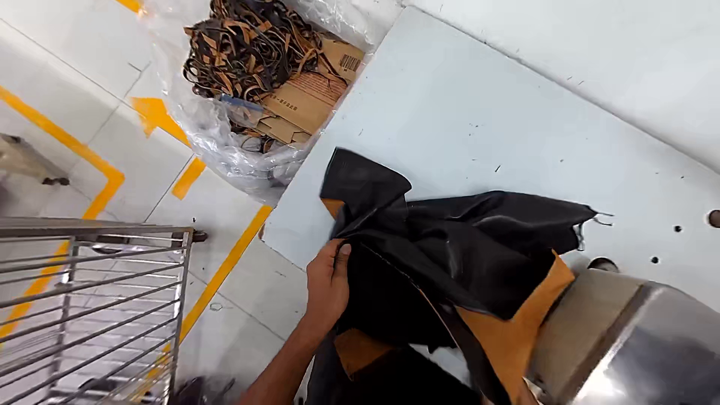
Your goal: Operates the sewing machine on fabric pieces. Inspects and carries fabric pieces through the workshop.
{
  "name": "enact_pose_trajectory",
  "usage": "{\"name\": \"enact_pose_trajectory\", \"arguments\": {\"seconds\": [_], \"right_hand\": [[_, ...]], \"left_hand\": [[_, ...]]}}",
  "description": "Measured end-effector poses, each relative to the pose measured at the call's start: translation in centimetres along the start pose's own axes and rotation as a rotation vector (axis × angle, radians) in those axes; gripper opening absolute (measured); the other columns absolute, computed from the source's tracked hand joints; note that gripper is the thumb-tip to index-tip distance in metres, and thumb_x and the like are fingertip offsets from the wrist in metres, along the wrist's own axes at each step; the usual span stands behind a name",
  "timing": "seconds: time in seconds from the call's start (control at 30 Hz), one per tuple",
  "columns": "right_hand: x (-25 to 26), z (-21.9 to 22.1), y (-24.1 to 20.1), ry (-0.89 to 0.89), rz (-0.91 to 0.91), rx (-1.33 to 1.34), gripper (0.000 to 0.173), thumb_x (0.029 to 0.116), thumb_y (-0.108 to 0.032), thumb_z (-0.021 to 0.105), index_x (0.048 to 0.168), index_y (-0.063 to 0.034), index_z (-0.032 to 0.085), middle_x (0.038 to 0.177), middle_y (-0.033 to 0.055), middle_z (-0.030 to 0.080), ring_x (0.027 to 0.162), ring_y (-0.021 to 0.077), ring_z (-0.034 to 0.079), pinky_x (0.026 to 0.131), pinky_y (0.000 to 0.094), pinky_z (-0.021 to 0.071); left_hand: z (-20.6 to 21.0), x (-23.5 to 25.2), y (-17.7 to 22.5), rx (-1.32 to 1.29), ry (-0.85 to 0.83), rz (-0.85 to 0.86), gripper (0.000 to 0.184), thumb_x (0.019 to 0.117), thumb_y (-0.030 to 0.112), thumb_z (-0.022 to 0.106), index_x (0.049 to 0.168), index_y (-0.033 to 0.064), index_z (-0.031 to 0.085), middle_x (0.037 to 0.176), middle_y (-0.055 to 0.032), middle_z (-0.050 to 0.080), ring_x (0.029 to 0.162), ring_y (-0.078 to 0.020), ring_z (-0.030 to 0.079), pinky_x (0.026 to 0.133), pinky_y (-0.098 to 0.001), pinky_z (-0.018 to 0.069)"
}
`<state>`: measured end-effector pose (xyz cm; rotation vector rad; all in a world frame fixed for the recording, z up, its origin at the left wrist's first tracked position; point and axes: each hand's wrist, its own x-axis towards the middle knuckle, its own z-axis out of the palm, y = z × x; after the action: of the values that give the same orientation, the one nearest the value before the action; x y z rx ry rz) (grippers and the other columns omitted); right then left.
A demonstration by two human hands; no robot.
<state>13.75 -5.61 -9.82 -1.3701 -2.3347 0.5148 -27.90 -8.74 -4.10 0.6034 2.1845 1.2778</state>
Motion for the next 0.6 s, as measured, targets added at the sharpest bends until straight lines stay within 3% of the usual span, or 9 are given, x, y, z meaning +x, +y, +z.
{"name": "enact_pose_trajectory", "arguments": {"seconds": [0.1, 0.17, 0.23, 0.33, 0.43, 0.47, 0.5, 0.53, 0.6], "right_hand": [[3.9, -3.3, -5.3, -0.300, 0.263, -0.002, 0.053, 0.0848, -0.043, 0.068, 0.100, 0.0080, 0.072, 0.087, 0.0220, 0.074, 0.079, 0.0362, 0.074, 0.071, 0.0602, 0.0564], [6.7, -6.4, -9.1, -0.412, 0.335, 0.115, 0.039, 0.0924, -0.039, 0.066, 0.086, -0.0015, 0.074, 0.070, 0.0086, 0.071, 0.061, 0.0206, 0.069, 0.059, 0.0474, 0.0580], [9.5, -10.4, -14.2, -0.225, 0.082, 0.276, 0.038, 0.0961, -0.032, 0.064, 0.067, -0.0080, 0.065, 0.058, 0.0006, 0.061, 0.051, 0.0076, 0.059, 0.049, 0.0284, 0.0498], [18.0, -14.0, -22.4, -0.098, -0.207, 0.505, 0.024, 0.1014, -0.040, 0.060, 0.094, -0.0172, 0.062, 0.087, -0.0020, 0.065, 0.082, 0.0076, 0.065, 0.073, 0.0280, 0.0561], [25.1, -13.0, -29.8, -0.448, -0.218, 0.606, 0.050, 0.0990, -0.052, 0.060, 0.132, -0.0156, 0.066, 0.130, 0.0023, 0.066, 0.122, 0.0187, 0.059, 0.103, 0.0482, 0.0478], [26.6, -12.4, -31.8, -0.560, -0.153, 0.665, 0.043, 0.0989, -0.050, 0.062, 0.128, -0.0199, 0.070, 0.120, -0.0049, 0.071, 0.108, 0.0092, 0.065, 0.092, 0.0367, 0.0549], [27.4, -12.1, -33.6, -0.639, -0.073, 0.790, 0.028, 0.0991, -0.041, 0.066, 0.114, -0.0201, 0.075, 0.096, -0.0058, 0.073, 0.079, 0.0059, 0.065, 0.067, 0.0266, 0.0545], [27.9, -12.3, -35.2, -0.728, -0.012, 0.919, 0.019, 0.0999, -0.032, 0.067, 0.104, -0.0164, 0.076, 0.083, -0.0019, 0.070, 0.066, 0.0090, 0.061, 0.055, 0.0257, 0.0509], [28.2, -13.5, -38.0, -0.862, 0.029, 1.067, 0.017, 0.1010, -0.023, 0.065, 0.098, -0.0115, 0.077, 0.078, 0.0028, 0.068, 0.062, 0.0126, 0.060, 0.053, 0.0270, 0.0499]], "left_hand": [[-3.5, -1.0, 5.7, -0.487, -0.131, -0.419, 0.030, 0.1102, 0.022, 0.046, 0.115, 0.0046, 0.070, 0.095, -0.0088, 0.075, 0.084, -0.0174, 0.072, 0.079, -0.0392, 0.0620], [-6.3, -1.8, 10.1, -0.569, -0.155, -0.522, 0.032, 0.1102, 0.024, 0.046, 0.110, 0.0044, 0.071, 0.091, -0.0101, 0.075, 0.080, -0.0179, 0.073, 0.075, -0.0382, 0.0624], [-9.4, -3.0, 13.9, -0.535, -0.201, -0.480, 0.033, 0.1104, 0.027, 0.045, 0.107, 0.0071, 0.072, 0.087, -0.0077, 0.074, 0.075, -0.0146, 0.072, 0.071, -0.0340, 0.0627], [-13.2, -3.2, 17.8, -0.465, -0.245, -0.327, 0.032, 0.1101, 0.025, 0.045, 0.104, 0.0102, 0.073, 0.083, -0.0035, 0.074, 0.070, -0.0099, 0.070, 0.065, -0.0296, 0.0618], [-16.3, -3.0, 20.3, -0.472, -0.244, -0.264, 0.033, 0.1096, 0.023, 0.044, 0.102, 0.0080, 0.072, 0.081, -0.0038, 0.073, 0.069, -0.0097, 0.069, 0.063, -0.0296, 0.0611], [-17.4, -2.8, 21.1, -0.507, -0.220, -0.257, 0.034, 0.1098, 0.022, 0.043, 0.102, 0.0061, 0.072, 0.081, -0.0055, 0.073, 0.068, -0.0107, 0.070, 0.063, -0.0301, 0.0615], [-18.6, -2.9, 21.9, -0.537, -0.188, -0.257, 0.035, 0.1104, 0.023, 0.043, 0.100, 0.0051, 0.071, 0.080, -0.0068, 0.074, 0.067, -0.0113, 0.071, 0.062, -0.0300, 0.0618], [-20.0, -3.1, 22.7, -0.552, -0.151, -0.253, 0.035, 0.1105, 0.023, 0.043, 0.100, 0.0052, 0.071, 0.080, -0.0071, 0.074, 0.067, -0.0114, 0.071, 0.061, -0.0299, 0.0620], [-23.2, -3.6, 24.0, -0.560, -0.062, -0.226, 0.033, 0.1097, 0.021, 0.045, 0.097, 0.0063, 0.071, 0.078, -0.0060, 0.073, 0.065, -0.0103, 0.071, 0.060, -0.0290, 0.0618]]}}
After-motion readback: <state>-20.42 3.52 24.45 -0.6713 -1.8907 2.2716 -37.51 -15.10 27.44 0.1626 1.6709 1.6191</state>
